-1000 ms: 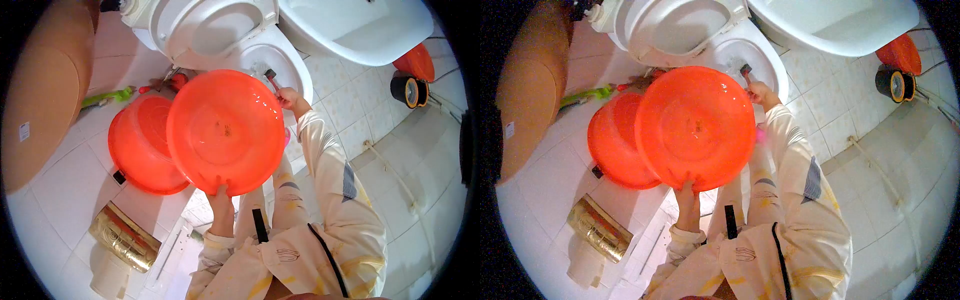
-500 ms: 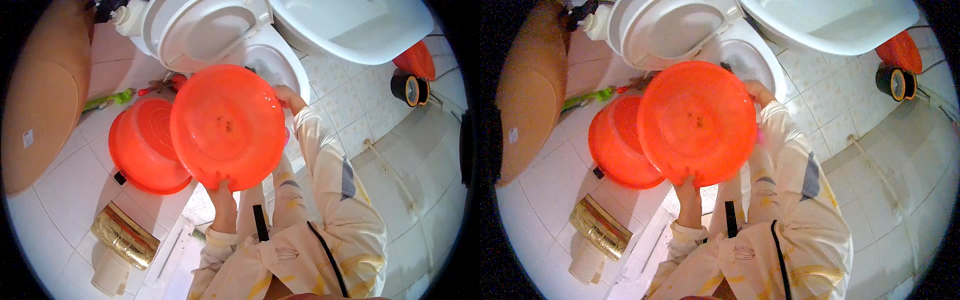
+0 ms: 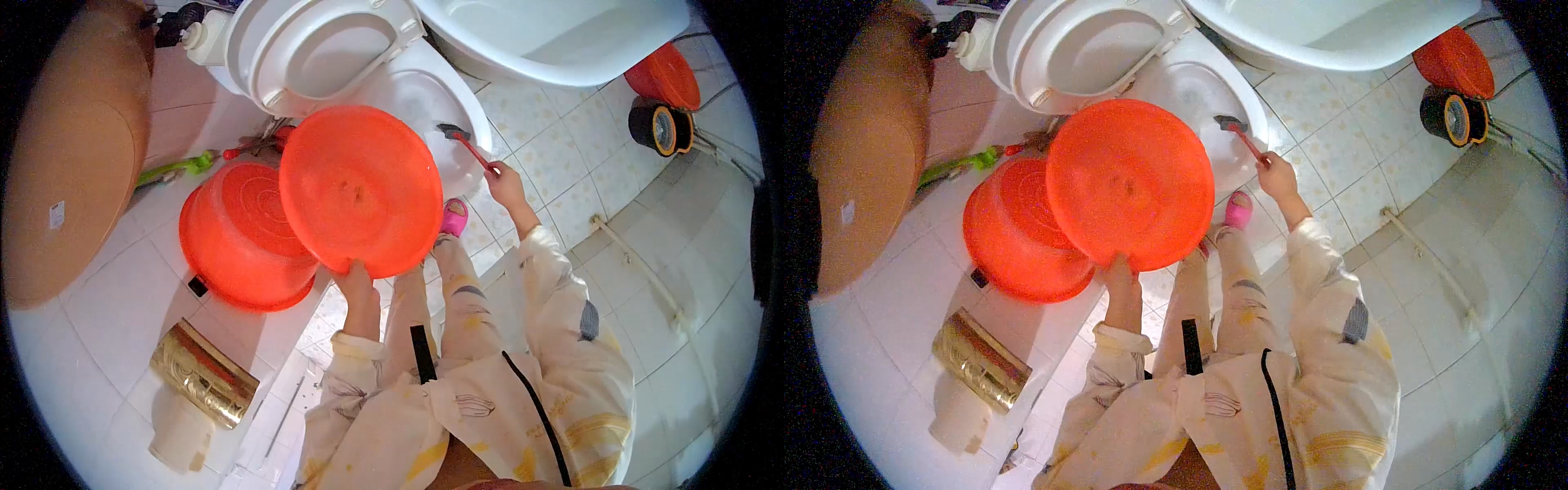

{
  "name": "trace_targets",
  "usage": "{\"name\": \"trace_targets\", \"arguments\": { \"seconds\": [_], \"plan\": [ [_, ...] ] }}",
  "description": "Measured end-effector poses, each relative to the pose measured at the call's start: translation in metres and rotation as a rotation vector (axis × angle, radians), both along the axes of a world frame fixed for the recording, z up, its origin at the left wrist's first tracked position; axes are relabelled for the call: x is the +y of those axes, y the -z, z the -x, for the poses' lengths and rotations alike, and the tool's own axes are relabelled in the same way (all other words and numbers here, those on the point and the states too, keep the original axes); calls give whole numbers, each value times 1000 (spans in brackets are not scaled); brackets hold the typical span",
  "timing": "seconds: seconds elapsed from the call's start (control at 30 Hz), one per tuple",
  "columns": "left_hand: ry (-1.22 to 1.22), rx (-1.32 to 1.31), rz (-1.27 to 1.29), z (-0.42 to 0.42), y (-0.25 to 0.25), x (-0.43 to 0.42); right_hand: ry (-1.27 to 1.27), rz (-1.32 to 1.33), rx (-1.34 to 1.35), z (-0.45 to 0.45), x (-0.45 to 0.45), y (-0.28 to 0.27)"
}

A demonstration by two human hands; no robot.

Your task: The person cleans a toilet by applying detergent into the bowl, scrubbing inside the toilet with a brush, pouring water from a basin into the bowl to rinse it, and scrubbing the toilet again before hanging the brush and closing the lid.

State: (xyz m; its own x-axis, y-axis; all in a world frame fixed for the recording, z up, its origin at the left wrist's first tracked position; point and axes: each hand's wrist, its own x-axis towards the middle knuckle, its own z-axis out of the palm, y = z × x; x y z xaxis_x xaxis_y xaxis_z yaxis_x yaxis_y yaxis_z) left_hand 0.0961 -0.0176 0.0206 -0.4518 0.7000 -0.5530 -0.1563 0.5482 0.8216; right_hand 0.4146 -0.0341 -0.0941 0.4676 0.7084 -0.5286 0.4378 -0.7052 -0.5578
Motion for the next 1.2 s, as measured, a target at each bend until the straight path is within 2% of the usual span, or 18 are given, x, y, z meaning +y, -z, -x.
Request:
{"name": "trace_targets", "arguments": {
  "seconds": [0.03, 0.07, 0.1, 0.17, 0.27, 0.5, 0.67, 0.77, 0.87, 0.97, 1.03, 1.07, 1.13, 1.2],
  "plan": [
    [1, 0, -3, 1, 7, 0, 71, -40, 62, -4, -10, 0],
    [-5, -1, 1, -1, 13, 1, 62, -173, 23, -7, -32, 28],
    [-12, -2, 3, -4, 16, 4, 63, -177, 24, -6, -35, 17],
    [75, 6, 48, -15, 12, 15, 619, 149, 762, 0, -48, -16],
    [208, 17, 108, -50, 13, 35, 753, 41, 889, 19, -69, -31],
    [271, -281, 180, -106, 20, 62, 817, -38, 928, 32, -91, -55],
    [71, -665, 342, -123, 25, 70, 836, -5, 905, 30, -94, -62],
    [-66, -793, 425, -117, 27, 69, 840, -44, 905, 31, -97, -60],
    [-132, -745, 444, -96, 37, 62, 822, -26, 897, 31, -96, -62],
    [-119, -574, 430, -54, 60, 38, 781, -8, 875, 29, -99, -57],
    [-98, -448, 426, -25, 51, 15, 754, -47, 889, 29, -103, -48],
    [197, -243, 264, -12, 36, 4, 760, -45, 889, 28, -103, -46],
    [490, -32, 110, 17, 34, -11, 751, -28, 872, 27, -104, -42],
    [402, -149, 89, 30, 34, -16, 730, -11, 827, 25, -105, -41]
  ]
}}
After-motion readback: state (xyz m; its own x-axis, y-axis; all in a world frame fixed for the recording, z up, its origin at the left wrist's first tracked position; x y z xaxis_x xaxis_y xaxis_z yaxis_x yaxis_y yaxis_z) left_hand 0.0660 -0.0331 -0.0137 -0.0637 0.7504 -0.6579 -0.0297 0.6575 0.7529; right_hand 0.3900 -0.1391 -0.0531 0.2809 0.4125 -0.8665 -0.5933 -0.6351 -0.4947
